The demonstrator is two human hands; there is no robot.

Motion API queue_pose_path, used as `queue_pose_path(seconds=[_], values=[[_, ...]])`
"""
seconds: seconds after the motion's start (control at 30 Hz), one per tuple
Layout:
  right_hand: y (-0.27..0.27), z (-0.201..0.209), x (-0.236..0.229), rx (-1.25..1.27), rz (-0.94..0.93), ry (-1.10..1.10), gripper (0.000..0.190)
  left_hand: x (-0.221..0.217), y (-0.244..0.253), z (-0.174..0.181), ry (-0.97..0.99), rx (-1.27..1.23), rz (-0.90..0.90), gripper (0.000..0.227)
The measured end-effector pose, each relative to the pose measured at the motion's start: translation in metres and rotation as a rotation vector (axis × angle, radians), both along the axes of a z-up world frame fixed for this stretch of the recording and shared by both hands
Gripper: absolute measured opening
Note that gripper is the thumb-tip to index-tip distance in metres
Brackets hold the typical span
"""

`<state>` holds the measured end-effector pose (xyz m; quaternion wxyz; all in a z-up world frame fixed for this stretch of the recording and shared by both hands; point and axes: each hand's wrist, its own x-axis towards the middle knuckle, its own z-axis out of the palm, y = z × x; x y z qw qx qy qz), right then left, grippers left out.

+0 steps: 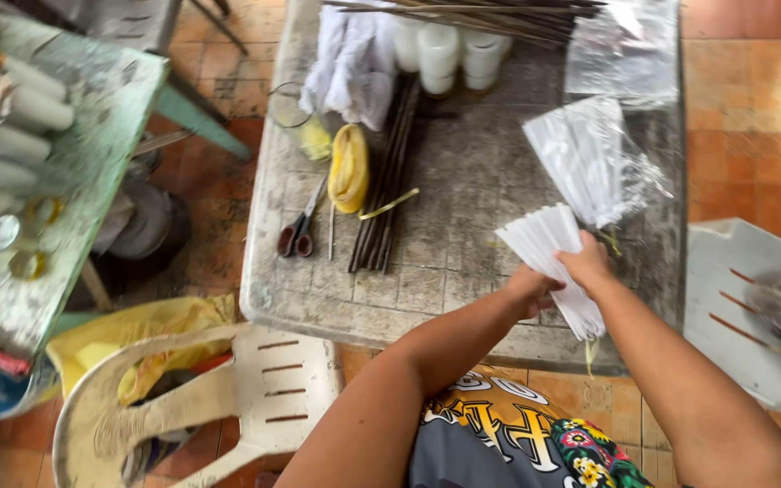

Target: Assembling decorative paper fans by attaching pleated paper to wooden sticks and securing them with yellow ribbon.

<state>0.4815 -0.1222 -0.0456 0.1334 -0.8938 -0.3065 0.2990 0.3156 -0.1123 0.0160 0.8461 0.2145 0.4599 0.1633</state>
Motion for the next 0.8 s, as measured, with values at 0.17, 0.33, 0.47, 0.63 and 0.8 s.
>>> queue_pose_path(seconds=[0.17, 0.33, 0.47, 0.63, 0.8], values=[[-0.005, 0.100, -0.073, -0.001, 0.201, -0.074, 0.097, -0.009, 0.008, -0.031, 0.087, 0.060, -0.070, 0.090], [-0.011, 0.128, -0.120, -0.097, 0.242, -0.130, 0.096, -0.076, 0.039, 0.016, 0.266, 0.243, -0.265, 0.106], [-0.028, 0.115, -0.150, 0.207, 0.203, -0.158, 0.102, -0.179, 0.083, 0.064, 0.330, 0.761, -0.331, 0.063], [-0.036, 0.107, -0.203, 0.302, 0.316, -0.217, 0.100, -0.344, 0.155, 0.026, 0.535, 1.022, -0.203, 0.031], [-0.030, 0.069, -0.246, 0.166, 0.540, -0.306, 0.087, -0.444, 0.223, -0.011, 0.895, 0.839, -0.140, 0.022]])
